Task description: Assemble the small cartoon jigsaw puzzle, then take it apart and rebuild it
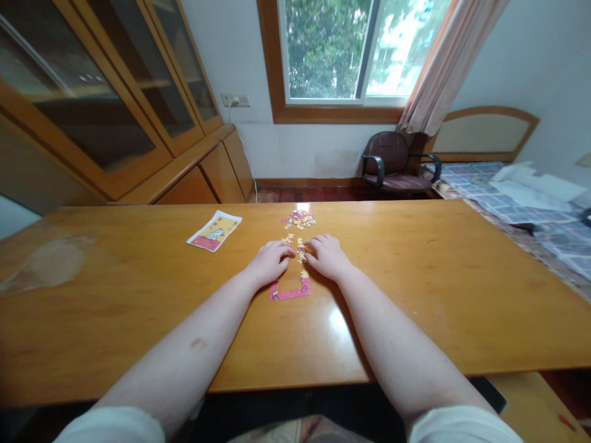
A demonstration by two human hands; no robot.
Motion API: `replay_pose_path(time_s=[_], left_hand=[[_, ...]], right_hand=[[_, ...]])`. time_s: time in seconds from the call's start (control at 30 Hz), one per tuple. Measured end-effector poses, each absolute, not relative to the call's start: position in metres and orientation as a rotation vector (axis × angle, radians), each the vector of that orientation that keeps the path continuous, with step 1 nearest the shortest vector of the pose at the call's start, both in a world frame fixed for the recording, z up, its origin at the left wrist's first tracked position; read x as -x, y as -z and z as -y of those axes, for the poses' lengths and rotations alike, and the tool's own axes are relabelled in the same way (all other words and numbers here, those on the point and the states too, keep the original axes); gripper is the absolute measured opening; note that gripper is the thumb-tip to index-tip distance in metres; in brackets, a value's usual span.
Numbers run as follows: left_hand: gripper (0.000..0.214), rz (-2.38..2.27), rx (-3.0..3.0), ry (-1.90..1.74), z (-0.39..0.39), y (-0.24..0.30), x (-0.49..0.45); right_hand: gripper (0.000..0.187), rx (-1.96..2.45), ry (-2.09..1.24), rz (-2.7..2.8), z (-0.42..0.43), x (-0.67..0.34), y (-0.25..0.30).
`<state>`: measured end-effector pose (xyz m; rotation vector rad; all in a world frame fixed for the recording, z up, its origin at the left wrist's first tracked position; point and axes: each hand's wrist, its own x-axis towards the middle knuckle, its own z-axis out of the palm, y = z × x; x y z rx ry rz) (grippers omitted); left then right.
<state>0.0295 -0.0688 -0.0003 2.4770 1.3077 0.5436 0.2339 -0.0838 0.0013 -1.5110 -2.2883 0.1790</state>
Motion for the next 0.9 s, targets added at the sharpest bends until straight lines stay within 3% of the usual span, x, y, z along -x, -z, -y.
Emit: replay_pose_path(time_s=[0.17, 0.37, 0.47, 0.6, 0.67, 0.9], left_hand=[[0.032, -1.580, -2.387, -0.560, 0.065, 0.003, -0.027], [0.040, -1.688, -2.375, -0.448, 0.065, 0.004, -0.028], [0.045, -1.683, -2.443, -0.338, 0.068, 0.003, -0.029], [0.044, -1.688, -2.467, -0.245, 0.070, 0.002, -0.029], [0.042, -1.693, -2.457, -0.252, 0.070, 0.002, -0.030], [0.031, -1.664, -2.470, -0.417, 0.070, -0.003, -0.029]], right_hand=[[0.066, 1.530, -0.228, 2.332, 0.083, -0.224, 0.008], [0.079, 1.449, -0.362, 2.450, 0.086, -0.211, 0.006], [0.072, 1.430, -0.358, 2.428, 0.086, -0.213, 0.002], [0.035, 1.452, -0.309, 2.400, 0.084, -0.223, 0.001], [0.025, 1.468, -0.297, 2.396, 0.083, -0.227, 0.001], [0.031, 1.557, -0.255, 2.358, 0.082, -0.229, 0.002]])
